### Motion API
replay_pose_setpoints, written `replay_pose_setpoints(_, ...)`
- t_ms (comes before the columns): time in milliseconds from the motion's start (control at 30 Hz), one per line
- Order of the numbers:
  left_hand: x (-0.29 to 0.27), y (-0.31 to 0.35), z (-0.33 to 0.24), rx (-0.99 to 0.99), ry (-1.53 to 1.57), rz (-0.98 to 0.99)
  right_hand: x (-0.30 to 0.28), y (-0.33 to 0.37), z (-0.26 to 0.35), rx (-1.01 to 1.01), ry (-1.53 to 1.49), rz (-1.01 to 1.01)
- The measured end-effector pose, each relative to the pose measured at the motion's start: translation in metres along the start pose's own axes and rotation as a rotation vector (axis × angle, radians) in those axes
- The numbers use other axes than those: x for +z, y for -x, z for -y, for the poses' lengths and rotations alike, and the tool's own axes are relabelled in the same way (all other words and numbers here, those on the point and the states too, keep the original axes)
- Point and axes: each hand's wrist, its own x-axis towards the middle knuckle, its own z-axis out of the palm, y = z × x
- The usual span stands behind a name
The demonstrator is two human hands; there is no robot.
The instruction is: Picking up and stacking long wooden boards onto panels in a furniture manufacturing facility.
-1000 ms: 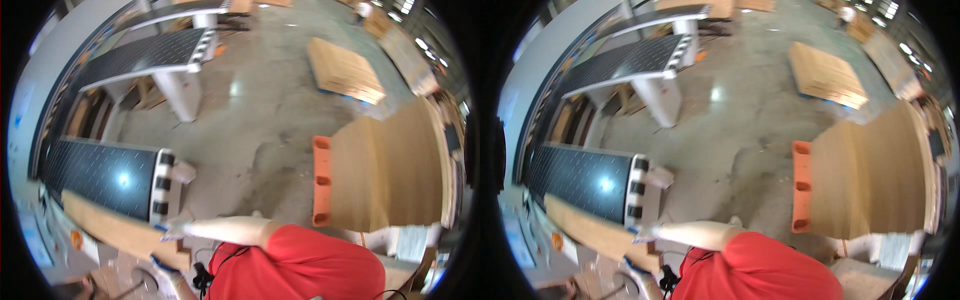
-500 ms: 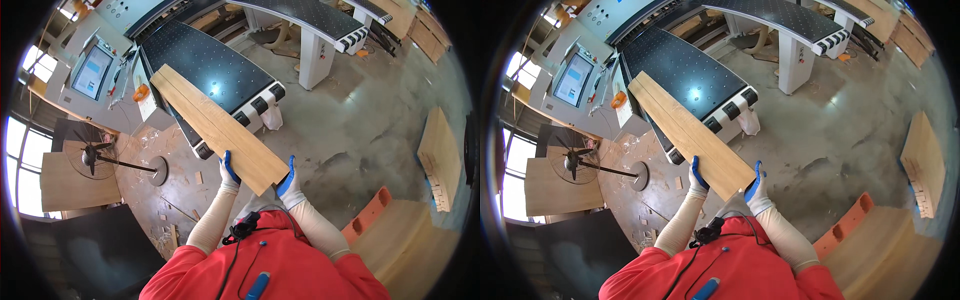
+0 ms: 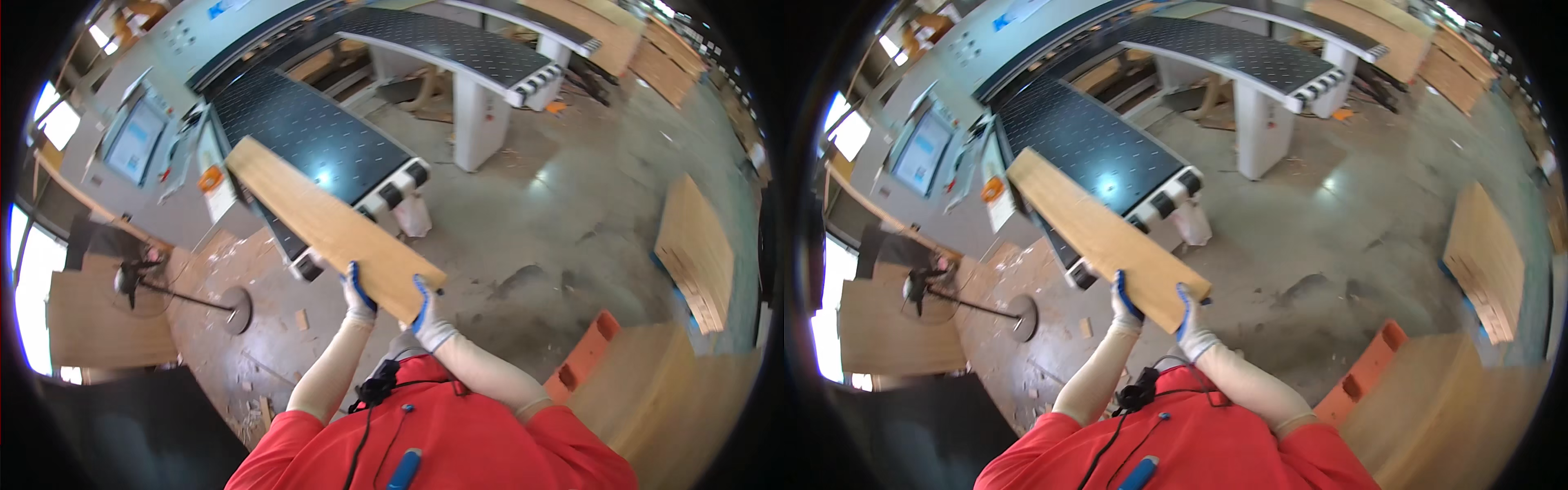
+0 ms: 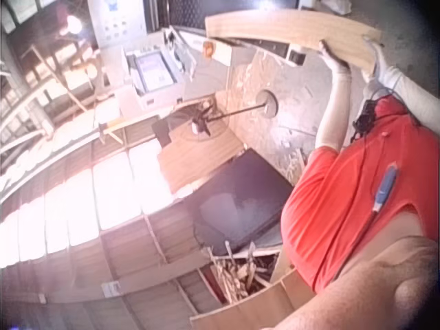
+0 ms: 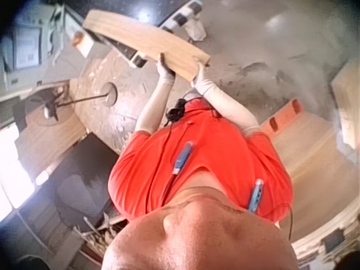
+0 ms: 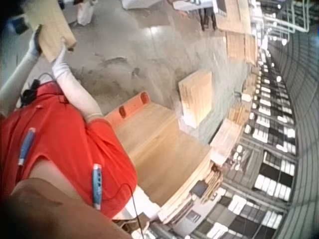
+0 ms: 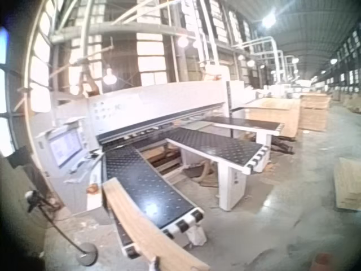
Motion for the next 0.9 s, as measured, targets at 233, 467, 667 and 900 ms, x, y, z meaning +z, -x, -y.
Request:
replay_pose_setpoints(233, 0.044, 0.035, -0.012, -0.195, -0.047, 0.164, -0.006, -0.005, -0.002, -0.216, 0.170, -0.207)
replay_pose_setpoints(467, 0.052, 0.047, 0.027, -0.242, -0.189, 0.249, -0.015, 0.032, 0.075, -0.268, 0.232, -0.315)
replay_pose_setpoints(667, 0.006, 0.059, -0.058, -0.705, -0.812, 0.746, -0.079, 0.058, 0.137, -0.293, 0.381, -0.283)
replay_pose_setpoints(900, -0.058, -0.077, -0.213, 0.031, -1.067, 0.525, -0.112, 0.121, 0.213, -0.191, 0.343, -0.397)
